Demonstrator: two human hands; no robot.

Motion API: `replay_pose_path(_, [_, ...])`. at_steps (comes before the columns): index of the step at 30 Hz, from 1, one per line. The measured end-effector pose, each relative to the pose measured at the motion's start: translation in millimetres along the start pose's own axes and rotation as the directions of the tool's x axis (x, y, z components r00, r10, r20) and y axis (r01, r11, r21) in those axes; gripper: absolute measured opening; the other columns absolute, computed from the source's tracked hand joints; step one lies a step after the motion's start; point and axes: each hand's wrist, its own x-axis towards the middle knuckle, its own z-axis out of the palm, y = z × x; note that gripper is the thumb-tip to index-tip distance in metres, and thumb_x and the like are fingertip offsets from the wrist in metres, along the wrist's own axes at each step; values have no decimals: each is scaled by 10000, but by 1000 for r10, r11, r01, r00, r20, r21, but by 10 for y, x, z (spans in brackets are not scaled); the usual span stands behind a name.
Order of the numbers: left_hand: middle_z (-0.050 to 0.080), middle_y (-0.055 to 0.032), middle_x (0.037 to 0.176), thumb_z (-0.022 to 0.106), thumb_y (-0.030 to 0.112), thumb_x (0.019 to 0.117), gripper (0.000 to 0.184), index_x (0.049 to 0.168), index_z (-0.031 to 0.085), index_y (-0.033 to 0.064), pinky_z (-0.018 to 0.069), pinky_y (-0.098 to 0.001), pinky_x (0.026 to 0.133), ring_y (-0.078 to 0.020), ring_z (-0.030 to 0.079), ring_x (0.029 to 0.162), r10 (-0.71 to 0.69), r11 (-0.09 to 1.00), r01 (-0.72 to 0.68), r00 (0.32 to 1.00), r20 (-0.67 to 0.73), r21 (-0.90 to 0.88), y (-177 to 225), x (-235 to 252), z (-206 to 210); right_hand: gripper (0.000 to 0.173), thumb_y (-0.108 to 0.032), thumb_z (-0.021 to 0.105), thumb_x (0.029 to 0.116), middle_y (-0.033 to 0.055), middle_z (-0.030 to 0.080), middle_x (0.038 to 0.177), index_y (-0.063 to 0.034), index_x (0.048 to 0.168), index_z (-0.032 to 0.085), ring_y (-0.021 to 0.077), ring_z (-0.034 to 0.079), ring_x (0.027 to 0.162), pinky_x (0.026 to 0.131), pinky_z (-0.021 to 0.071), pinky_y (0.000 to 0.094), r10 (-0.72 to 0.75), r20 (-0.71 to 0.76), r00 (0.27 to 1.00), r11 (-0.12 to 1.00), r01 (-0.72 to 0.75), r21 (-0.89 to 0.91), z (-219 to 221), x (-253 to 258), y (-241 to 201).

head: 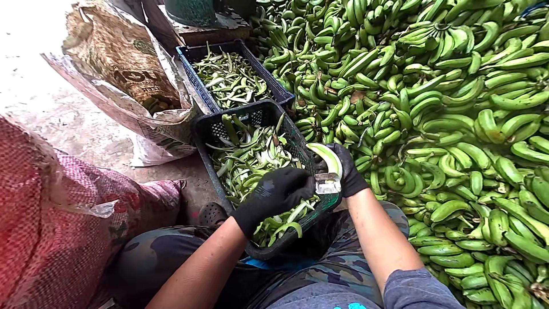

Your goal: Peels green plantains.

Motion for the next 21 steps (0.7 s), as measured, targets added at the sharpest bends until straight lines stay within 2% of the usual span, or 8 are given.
replay_pose_path(3, [708, -75, 1070, 518, 464, 1033, 437, 1276, 671, 134, 572, -472, 864, -219, 690, 990, -105, 994, 104, 994, 4, 32, 4, 23, 111, 347, -231, 310, 1085, 39, 682, 776, -74, 1039, 615, 102, 655, 627, 568, 578, 258, -104, 52, 993, 985, 110, -136, 25, -26, 144])
replay_pose_path(5, [704, -104, 1054, 576, 401, 1025, 388, 1262, 663, 106, 575, -504, 851, -253, 695, 960, -245, 968, 248, 967, -63, 41, -54, 56, 97, 342, -304, 322, 1069, 8, 676, 842, -135, 1076, 620, 100, 653, 727, 657, 579, 298, -127, 148, 981, 980, 147, -135, -43, 55, 351])
replay_pose_path(7, [680, -116, 1018, 565, 472, 1016, 430, 1252, 655, 125, 562, -533, 793, -287, 680, 913, -369, 923, 379, 922, -113, 74, -110, 70, 50, 430, -440, 280, 1080, -9, 641, 753, -184, 1036, 623, 87, 608, 613, 548, 544, 285, -46, 126, 991, 997, 54, -60, 10, 108, 468])
replay_pose_path(12, [676, -133, 1011, 552, 488, 1023, 465, 1265, 646, 102, 561, -527, 789, -300, 679, 900, -406, 904, 424, 891, -202, 51, -108, 39, -28, 394, -410, 280, 1090, 7, 636, 765, -177, 1074, 597, 106, 607, 600, 547, 552, 298, -41, 109, 993, 994, 52, -98, 122, 103, 413])
replay_pose_path(14, [688, -135, 1002, 504, 446, 1058, 430, 1274, 628, 96, 567, -544, 797, -291, 687, 887, -507, 860, 507, 829, -234, -67, -149, 43, -112, 346, -377, 356, 1068, 32, 642, 755, -153, 1099, 619, 129, 604, 574, 523, 552, 314, -59, 113, 992, 991, 72, -116, 172, 58, 357])
replay_pose_path(17, [670, -105, 889, 427, 542, 1062, 481, 1253, 608, 139, 548, -527, 727, -256, 661, 788, -625, 779, 576, 745, -234, -247, -221, 33, -291, 370, -375, 370, 1049, 36, 631, 730, -141, 1132, 644, 127, 581, 525, 474, 535, 301, -36, 53, 998, 995, 41, -92, 237, -16, 231])
replay_pose_path(19, [673, -84, 868, 467, 506, 1057, 448, 1281, 609, 145, 542, -470, 693, -212, 644, 745, -573, 805, 516, 805, -156, -295, -110, 32, -403, 351, -380, 388, 1038, 35, 617, 712, -125, 1065, 628, 129, 577, 517, 465, 528, 301, -5, 10, 1000, 998, 5, -67, 173, 18, 166])
replay_pose_path(21, [679, -39, 845, 561, 399, 1035, 364, 1272, 636, 134, 541, -367, 649, -132, 618, 692, -418, 857, 382, 908, -34, -344, -1, 25, -413, 355, -360, 381, 1039, 37, 628, 708, -107, 1011, 627, 123, 589, 536, 485, 527, 290, -11, 16, 1000, 998, 12, -69, 99, 49, 100])
